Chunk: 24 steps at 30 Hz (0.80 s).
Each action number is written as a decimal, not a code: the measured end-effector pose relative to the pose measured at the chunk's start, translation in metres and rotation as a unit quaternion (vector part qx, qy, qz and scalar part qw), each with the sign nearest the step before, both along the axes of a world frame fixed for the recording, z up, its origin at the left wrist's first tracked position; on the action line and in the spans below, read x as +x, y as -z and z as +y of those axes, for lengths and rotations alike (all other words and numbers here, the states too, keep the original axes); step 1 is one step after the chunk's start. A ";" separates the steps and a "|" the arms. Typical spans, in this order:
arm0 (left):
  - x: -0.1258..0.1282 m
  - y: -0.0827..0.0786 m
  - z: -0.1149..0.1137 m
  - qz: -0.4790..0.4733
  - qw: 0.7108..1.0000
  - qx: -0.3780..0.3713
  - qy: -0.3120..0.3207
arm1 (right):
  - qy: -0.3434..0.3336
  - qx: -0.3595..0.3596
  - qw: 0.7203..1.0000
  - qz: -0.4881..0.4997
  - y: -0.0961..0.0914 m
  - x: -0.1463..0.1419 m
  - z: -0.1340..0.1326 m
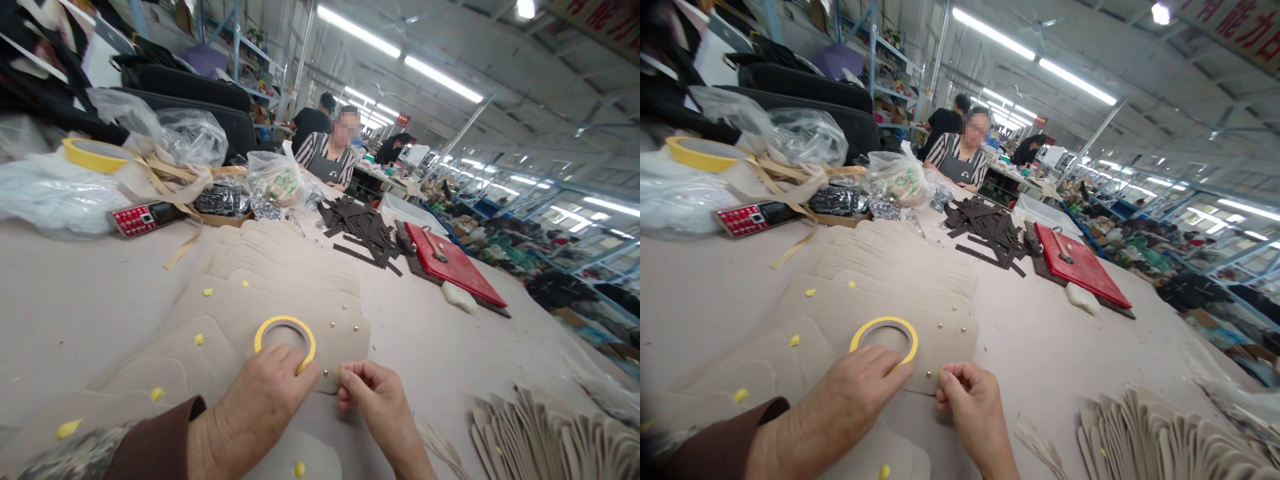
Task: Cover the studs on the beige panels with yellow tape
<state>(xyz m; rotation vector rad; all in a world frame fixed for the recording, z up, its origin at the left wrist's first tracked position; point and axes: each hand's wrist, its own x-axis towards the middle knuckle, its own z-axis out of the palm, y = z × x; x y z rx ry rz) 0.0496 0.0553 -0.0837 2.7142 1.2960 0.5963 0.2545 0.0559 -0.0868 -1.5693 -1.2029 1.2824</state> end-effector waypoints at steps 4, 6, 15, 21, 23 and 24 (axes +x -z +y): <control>0.005 0.011 -0.003 0.067 0.996 -0.063 -0.005 | -0.025 -0.005 0.998 -0.062 0.011 -0.007 -0.002; 0.007 0.012 -0.006 0.065 0.995 -0.074 -0.004 | -0.051 0.019 0.990 -0.130 0.014 -0.011 -0.002; 0.008 0.014 -0.008 0.073 0.993 -0.094 0.012 | -0.064 0.181 0.922 -0.336 0.020 -0.025 0.002; 0.006 0.011 -0.007 0.071 0.990 -0.121 0.009 | -0.038 0.118 0.951 -0.283 0.025 -0.010 0.000; 0.005 0.010 -0.008 0.065 0.989 -0.133 0.009 | -0.046 0.099 0.965 -0.240 0.026 -0.001 -0.003; 0.005 0.010 -0.008 0.064 0.988 -0.137 0.009 | -0.058 0.112 0.964 -0.235 0.027 0.002 -0.004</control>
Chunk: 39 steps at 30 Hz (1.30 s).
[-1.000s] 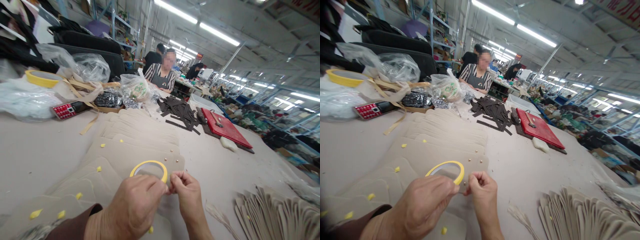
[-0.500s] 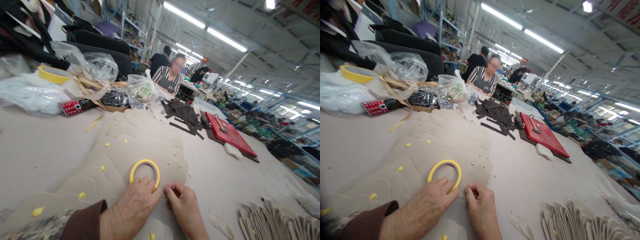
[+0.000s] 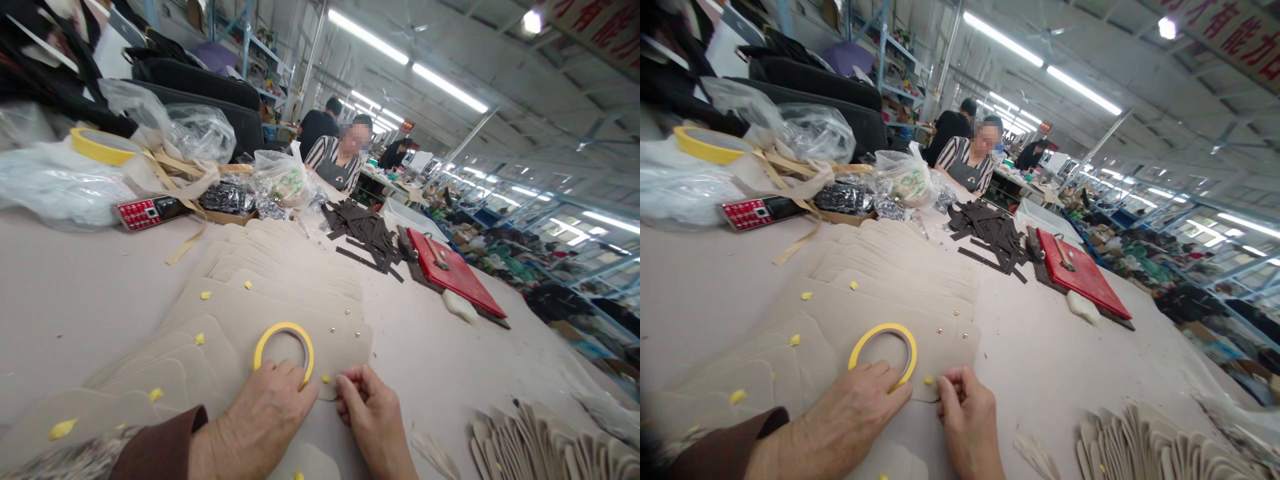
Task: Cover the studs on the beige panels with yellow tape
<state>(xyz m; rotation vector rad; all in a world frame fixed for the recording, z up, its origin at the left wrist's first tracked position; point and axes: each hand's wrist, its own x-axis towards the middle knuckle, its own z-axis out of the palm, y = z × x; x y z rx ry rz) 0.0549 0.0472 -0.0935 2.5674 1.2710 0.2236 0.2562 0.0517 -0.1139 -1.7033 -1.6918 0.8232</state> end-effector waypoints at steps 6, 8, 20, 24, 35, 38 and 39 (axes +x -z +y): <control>-0.005 -0.002 0.006 -0.027 0.999 -0.011 -0.016 | -0.066 0.157 0.976 -0.138 0.004 -0.011 -0.003; -0.012 -0.006 0.014 -0.058 0.998 -0.010 -0.016 | -0.057 0.151 0.971 -0.174 0.004 -0.016 -0.002; -0.027 -0.016 0.030 -0.310 0.949 0.050 0.028 | -0.181 -0.116 0.971 -0.101 -0.041 -0.007 -0.007; -0.023 -0.010 0.026 -0.299 0.951 0.053 0.057 | -0.090 0.083 0.992 0.003 -0.041 -0.003 -0.003; -0.013 0.000 0.015 -0.273 0.955 0.101 0.051 | -0.201 0.395 0.895 -0.044 -0.033 -0.027 0.000; -0.010 -0.001 0.013 -0.290 0.954 0.058 0.042 | -0.177 0.440 0.878 -0.072 -0.028 -0.030 0.001; -0.010 -0.002 0.012 -0.294 0.954 0.042 0.041 | -0.158 0.455 0.873 -0.081 -0.026 -0.031 0.001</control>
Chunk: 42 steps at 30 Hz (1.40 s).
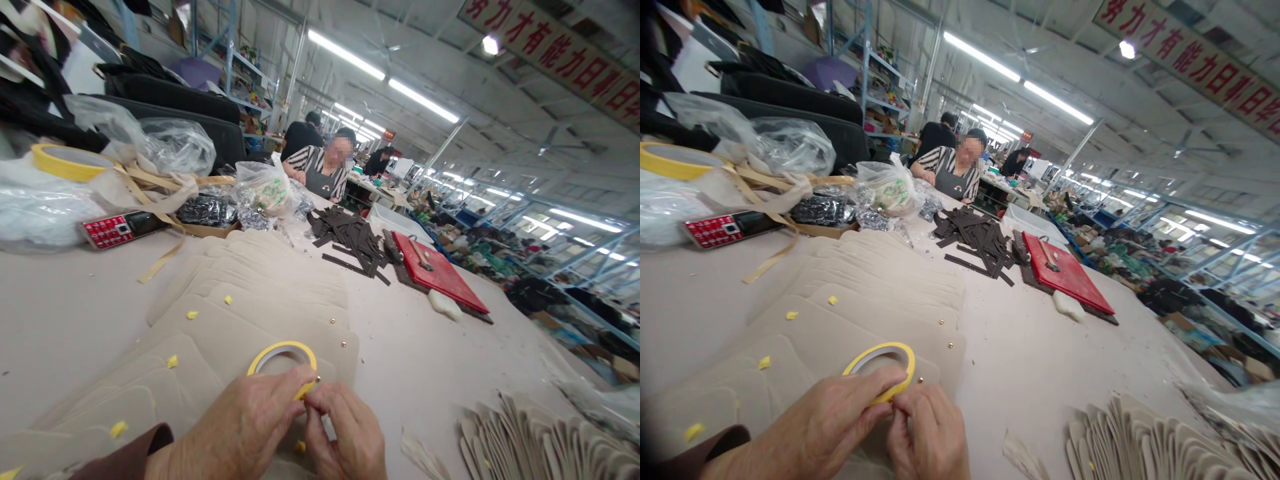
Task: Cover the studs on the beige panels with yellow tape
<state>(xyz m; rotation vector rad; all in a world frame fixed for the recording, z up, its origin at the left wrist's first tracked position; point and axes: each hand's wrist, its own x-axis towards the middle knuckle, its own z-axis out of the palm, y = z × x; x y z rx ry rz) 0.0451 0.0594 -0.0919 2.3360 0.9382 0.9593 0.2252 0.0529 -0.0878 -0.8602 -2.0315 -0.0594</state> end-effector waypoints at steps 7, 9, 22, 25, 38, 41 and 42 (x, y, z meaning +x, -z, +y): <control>0.001 0.001 0.002 0.026 1.000 -0.002 -0.016 | 0.101 0.010 0.995 -0.002 0.013 -0.008 -0.008; 0.001 0.001 0.002 0.027 0.999 0.013 -0.029 | 0.128 -0.081 0.988 0.043 0.015 -0.011 -0.011; 0.006 0.006 0.003 0.287 0.956 0.013 -0.054 | 0.145 -0.545 0.782 0.266 0.017 0.027 0.011; 0.009 0.006 0.005 0.316 0.948 -0.006 -0.044 | 0.161 -0.504 0.829 0.181 0.021 0.020 0.009; 0.011 0.007 0.001 0.329 0.944 -0.002 -0.033 | 0.215 -0.324 0.921 -0.004 0.029 0.011 0.011; 0.009 0.008 0.001 0.319 0.947 -0.001 -0.041 | 0.228 -0.374 0.898 0.050 0.032 0.020 0.009; 0.009 0.008 0.001 0.313 0.949 -0.005 -0.044 | 0.219 -0.394 0.890 0.072 0.033 0.024 0.007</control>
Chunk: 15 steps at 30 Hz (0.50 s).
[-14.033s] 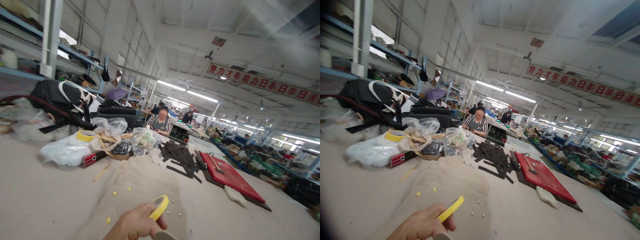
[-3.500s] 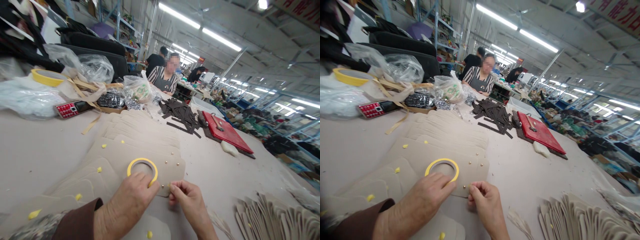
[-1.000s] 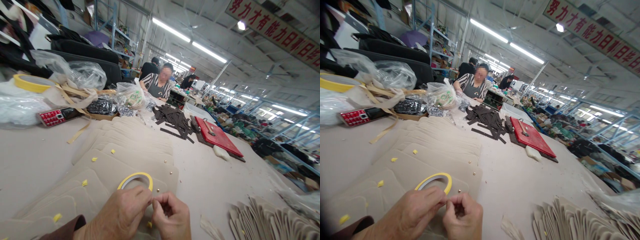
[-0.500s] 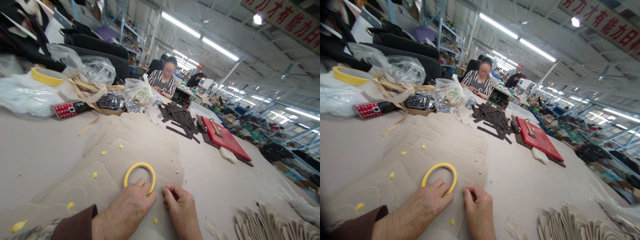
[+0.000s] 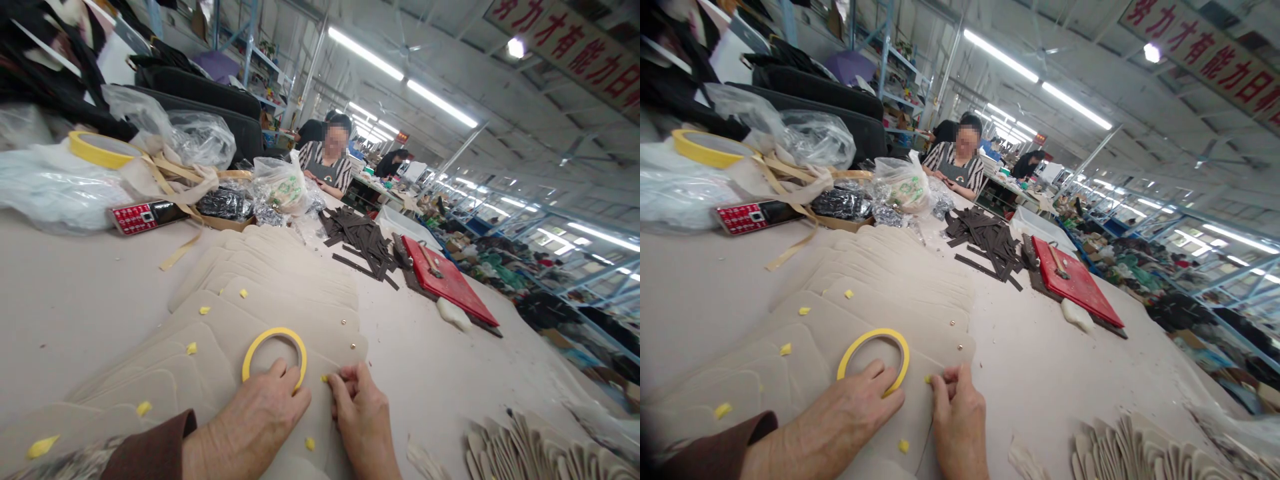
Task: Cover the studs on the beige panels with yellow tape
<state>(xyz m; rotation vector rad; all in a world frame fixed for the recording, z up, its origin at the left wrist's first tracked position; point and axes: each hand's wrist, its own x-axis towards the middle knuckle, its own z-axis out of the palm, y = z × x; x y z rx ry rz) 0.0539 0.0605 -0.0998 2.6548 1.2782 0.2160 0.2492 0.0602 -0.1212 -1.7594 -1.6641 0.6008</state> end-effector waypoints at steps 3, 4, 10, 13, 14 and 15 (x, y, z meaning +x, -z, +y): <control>-0.001 0.001 -0.001 -0.005 1.000 -0.010 -0.006 | -0.048 0.033 0.998 0.023 0.006 0.007 -0.005; 0.000 0.001 -0.001 -0.003 1.000 -0.008 -0.005 | -0.079 0.071 0.994 -0.002 0.008 0.006 -0.006; -0.001 0.001 -0.003 -0.006 1.000 0.004 -0.010 | -0.093 0.188 0.967 -0.142 0.007 -0.010 -0.003; -0.005 -0.006 -0.001 -0.050 0.999 -0.011 -0.010 | -0.106 0.138 0.975 -0.142 0.002 -0.011 -0.002; -0.007 -0.009 0.000 -0.078 0.997 -0.015 -0.006 | -0.122 0.111 0.977 -0.134 0.000 -0.010 -0.003; -0.008 -0.010 0.001 -0.109 0.994 -0.018 -0.003 | -0.142 0.083 0.979 -0.123 -0.002 -0.008 -0.004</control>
